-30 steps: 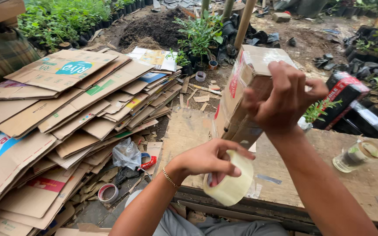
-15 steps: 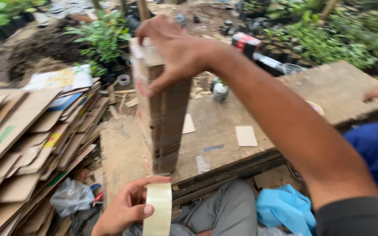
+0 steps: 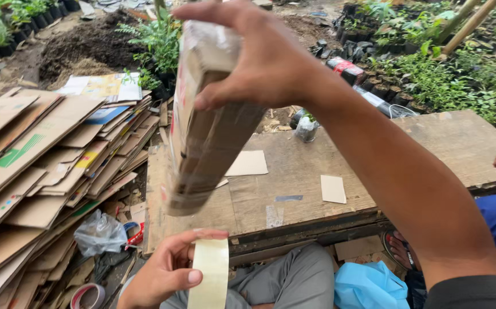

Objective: The person tapes a tall cardboard box with clear packing tape, then cuts a small piece of cardboard with a utility knife and attaches it to the box. They continue taping the box and a smaller box, securing them with multiple strips of tape.

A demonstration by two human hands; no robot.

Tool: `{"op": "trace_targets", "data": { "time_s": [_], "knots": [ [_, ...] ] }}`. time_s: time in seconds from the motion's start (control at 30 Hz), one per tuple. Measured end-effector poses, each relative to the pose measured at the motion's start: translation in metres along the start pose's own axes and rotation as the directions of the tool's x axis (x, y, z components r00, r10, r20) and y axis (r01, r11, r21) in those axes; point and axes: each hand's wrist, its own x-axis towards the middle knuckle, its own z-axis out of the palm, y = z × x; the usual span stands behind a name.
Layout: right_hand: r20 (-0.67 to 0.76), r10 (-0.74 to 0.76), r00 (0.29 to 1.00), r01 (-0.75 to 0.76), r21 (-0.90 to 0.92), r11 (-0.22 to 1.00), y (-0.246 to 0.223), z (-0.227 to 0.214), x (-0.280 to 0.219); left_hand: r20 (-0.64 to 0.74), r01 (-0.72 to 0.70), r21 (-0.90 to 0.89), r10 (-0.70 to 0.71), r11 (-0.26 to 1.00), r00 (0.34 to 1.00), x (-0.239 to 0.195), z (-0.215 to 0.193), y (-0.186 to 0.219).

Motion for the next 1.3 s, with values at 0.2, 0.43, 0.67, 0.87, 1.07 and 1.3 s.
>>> {"op": "trace_targets", "data": {
  "time_s": [0.2, 0.43, 0.67, 0.87, 1.07, 1.3],
  "knots": [
    [-0.288, 0.093, 0.953, 0.002, 0.315, 0.949, 0.059, 0.050, -0.083, -0.139, -0.223, -0.117, 0.206, 0.968, 0.969, -0.010, -0.005, -0.010],
    [-0.369, 0.374, 0.851, 0.004, 0.716, 0.698, 0.129, 0.170, -0.208, -0.297, -0.303, -0.124, 0.256, 0.945, 0.920, -0.026, -0.021, -0.008],
    [-0.222, 0.599, 0.769, -0.196, 0.811, 0.552, 0.187, 0.246, -0.320, -0.403, -0.222, -0.210, 0.122, 0.952, 0.907, 0.019, -0.019, -0.023],
    [-0.044, 0.683, 0.729, -0.535, 0.586, 0.609, 0.199, 0.241, -0.344, -0.389, 0.088, 0.080, -0.050, 0.993, 0.920, 0.090, 0.020, -0.036],
    [-0.349, 0.603, 0.717, -0.160, 0.760, 0.630, 0.109, 0.229, -0.350, -0.289, 0.042, 0.091, -0.014, 0.995, 0.957, 0.150, 0.045, -0.047],
    [-0.220, 0.798, 0.561, -0.441, 0.737, 0.513, 0.041, 0.243, -0.348, -0.185, 0.140, 0.237, -0.096, 0.962, 0.978, 0.184, 0.049, -0.058]
  ]
}}
